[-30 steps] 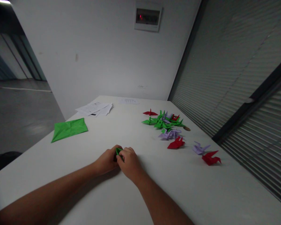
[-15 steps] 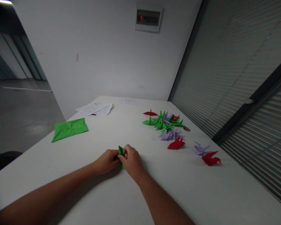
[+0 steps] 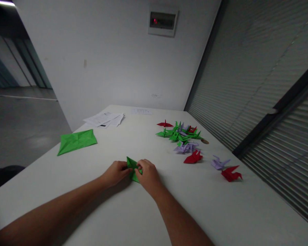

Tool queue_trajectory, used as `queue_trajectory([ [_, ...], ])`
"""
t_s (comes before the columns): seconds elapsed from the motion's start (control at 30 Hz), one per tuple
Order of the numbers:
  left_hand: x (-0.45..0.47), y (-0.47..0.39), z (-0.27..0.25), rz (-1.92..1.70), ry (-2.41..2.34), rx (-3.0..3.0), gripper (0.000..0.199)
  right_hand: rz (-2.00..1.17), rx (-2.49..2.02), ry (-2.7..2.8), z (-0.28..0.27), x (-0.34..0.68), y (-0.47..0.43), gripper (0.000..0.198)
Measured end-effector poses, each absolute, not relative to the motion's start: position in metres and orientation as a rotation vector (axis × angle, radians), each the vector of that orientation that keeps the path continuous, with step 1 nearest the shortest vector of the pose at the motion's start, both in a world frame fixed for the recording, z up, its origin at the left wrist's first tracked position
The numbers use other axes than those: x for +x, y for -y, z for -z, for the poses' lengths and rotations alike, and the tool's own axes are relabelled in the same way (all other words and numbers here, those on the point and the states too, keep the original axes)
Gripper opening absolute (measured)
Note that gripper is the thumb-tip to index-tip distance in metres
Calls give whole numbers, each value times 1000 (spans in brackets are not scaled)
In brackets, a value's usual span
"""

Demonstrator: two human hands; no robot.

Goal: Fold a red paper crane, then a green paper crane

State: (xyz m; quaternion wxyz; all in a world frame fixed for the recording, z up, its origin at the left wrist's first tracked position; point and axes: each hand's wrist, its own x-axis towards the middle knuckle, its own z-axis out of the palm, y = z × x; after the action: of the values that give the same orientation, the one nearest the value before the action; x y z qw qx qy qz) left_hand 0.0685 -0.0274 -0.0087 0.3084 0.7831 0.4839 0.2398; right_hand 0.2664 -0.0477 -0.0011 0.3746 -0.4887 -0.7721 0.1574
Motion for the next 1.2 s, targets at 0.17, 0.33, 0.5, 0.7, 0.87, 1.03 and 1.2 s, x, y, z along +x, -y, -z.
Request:
queue_trajectory([
  [0.17, 58, 18, 11, -630, -1317, 2074, 28, -309, -1059, 2247, -2, 282, 46, 18],
  [0.33, 45, 11, 8, -573, -1338, 2115, 26, -306, -834, 2375, -3, 279, 49, 25],
  [0.5, 41, 6, 9, -677, -1360, 2007, 24, -395, -821, 2562, 1, 274, 56, 41],
  [0.7, 46, -1, 15, -770, -1491, 2017, 35, -467, -822, 2660, -1, 269, 62, 44],
  [0.87, 43, -6, 15, -738, -1626, 2078, 28, -480, -811, 2708, -4, 266, 65, 48],
  [1.03, 41, 3, 9, -996, -1721, 2373, 34, -495, -813, 2704, -6, 265, 66, 46],
  [1.2, 52, 22, 4, -588, -1044, 2804, 13, -526, -826, 2669, -5, 265, 66, 35],
])
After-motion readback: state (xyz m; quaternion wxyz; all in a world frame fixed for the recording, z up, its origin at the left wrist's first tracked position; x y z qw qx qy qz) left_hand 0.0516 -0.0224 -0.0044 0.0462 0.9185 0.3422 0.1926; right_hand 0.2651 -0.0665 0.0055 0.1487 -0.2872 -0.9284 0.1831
